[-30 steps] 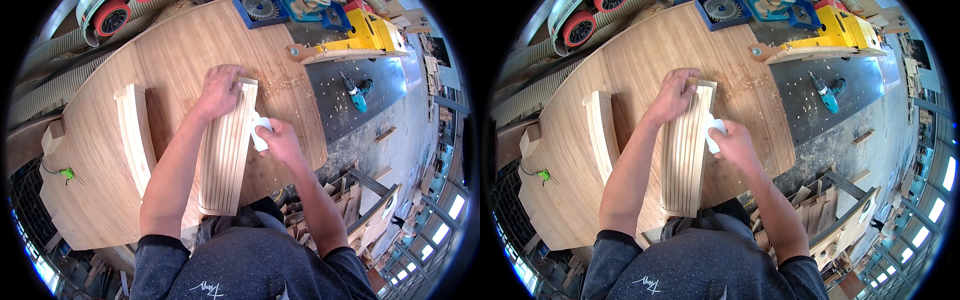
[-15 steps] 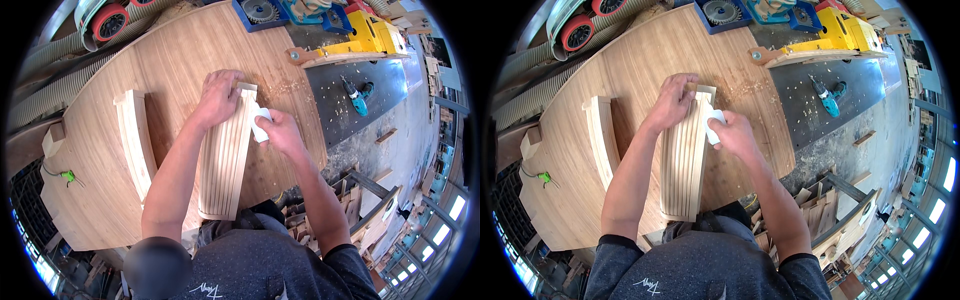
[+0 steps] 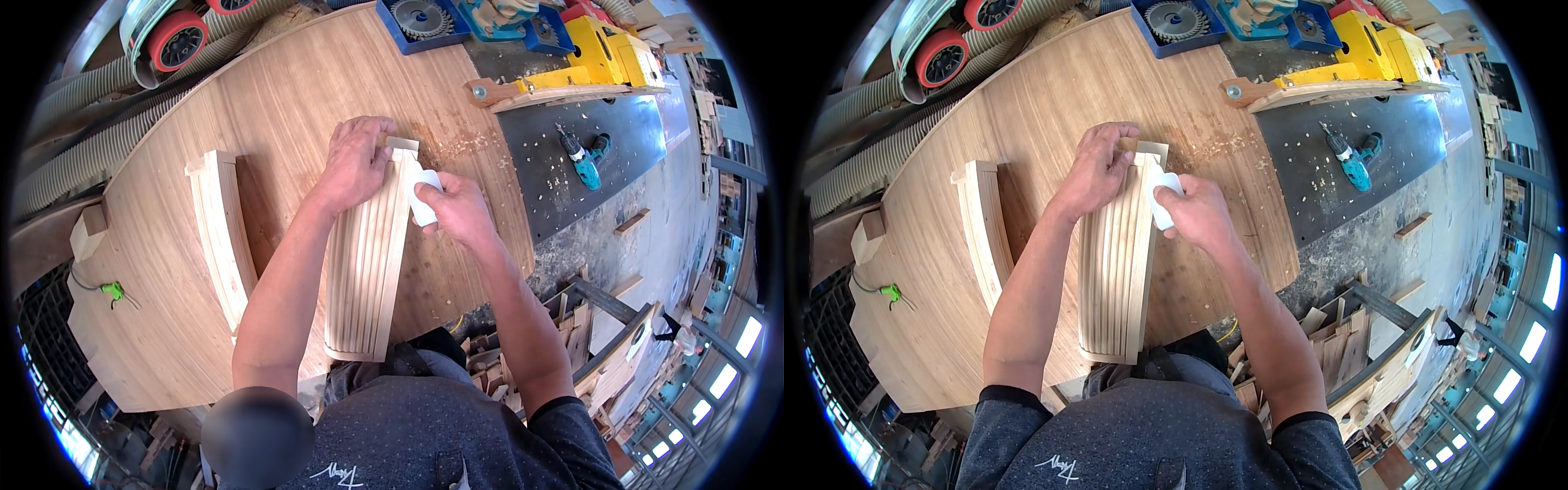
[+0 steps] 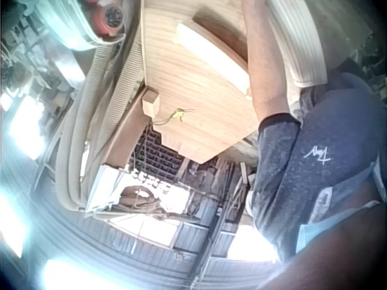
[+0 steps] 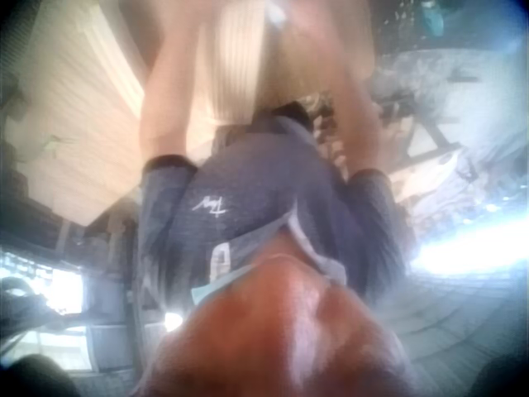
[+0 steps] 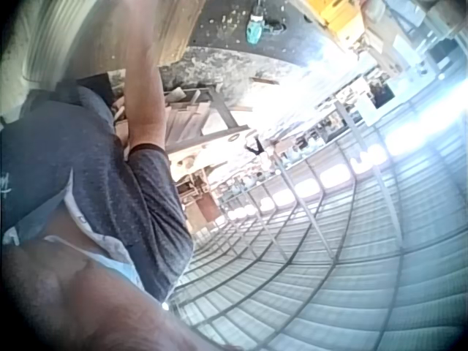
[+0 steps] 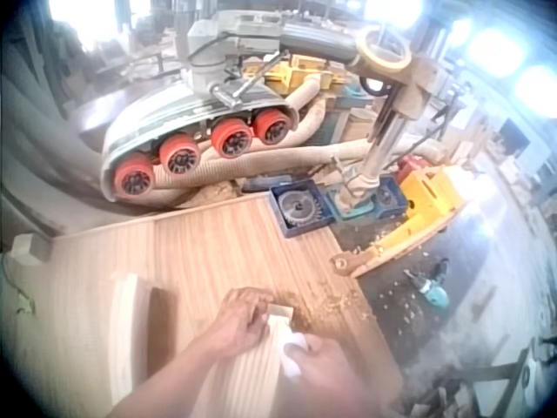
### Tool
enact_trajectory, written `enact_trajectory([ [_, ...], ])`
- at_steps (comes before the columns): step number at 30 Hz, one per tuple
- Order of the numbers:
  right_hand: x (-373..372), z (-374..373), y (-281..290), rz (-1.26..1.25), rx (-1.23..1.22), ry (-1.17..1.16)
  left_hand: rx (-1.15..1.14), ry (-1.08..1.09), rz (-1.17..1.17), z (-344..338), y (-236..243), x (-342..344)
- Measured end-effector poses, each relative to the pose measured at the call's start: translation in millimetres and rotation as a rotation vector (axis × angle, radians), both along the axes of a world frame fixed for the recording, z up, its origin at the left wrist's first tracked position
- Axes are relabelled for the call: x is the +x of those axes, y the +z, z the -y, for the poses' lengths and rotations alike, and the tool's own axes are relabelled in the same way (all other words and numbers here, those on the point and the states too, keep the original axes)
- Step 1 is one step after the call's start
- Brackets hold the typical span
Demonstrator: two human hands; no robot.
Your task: The person uses a handheld router to cut grooves into a stack of wooden planks on a workbench. They apply glue to the grooves and continue routing the wood pieces.
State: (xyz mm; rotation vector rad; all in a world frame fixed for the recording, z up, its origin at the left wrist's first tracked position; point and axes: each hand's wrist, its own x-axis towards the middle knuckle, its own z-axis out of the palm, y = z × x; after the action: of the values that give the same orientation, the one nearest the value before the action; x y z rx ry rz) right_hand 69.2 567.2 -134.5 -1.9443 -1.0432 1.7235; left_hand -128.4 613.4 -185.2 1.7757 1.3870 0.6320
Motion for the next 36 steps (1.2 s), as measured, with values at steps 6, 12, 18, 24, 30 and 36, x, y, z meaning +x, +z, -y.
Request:
enact_trajectory([
  [6, 5.1, 5.8, -7.7, -0.017, -0.004, 0.004, -0.011, -0.003, 0.013, -1.1, 1.9, 2.0],
  [12, 23.0, 36.5, -21.3, -0.239, 0.162, -0.188, 0.041, 0.062, -0.157, 14.6, 10.9, 8.1],
  [18, 42.0, 65.6, -60.6, -0.16, 0.308, -0.289, -0.033, 0.262, -0.317, 32.1, 26.9, 47.7],
  [24, 43.6, 72.7, -84.0, -0.167, 0.318, -0.285, 0.03, 0.344, -0.344, 31.4, 16.0, 54.9],
  [30, 45.1, 74.2, -95.6, -0.18, 0.319, -0.303, -0.005, 0.384, -0.388, 27.1, 20.8, 61.2],
  [36, 45.5, 67.2, -95.6, -0.24, 0.298, -0.379, 0.036, 0.407, -0.407, 26.8, 17.1, 62.3],
])
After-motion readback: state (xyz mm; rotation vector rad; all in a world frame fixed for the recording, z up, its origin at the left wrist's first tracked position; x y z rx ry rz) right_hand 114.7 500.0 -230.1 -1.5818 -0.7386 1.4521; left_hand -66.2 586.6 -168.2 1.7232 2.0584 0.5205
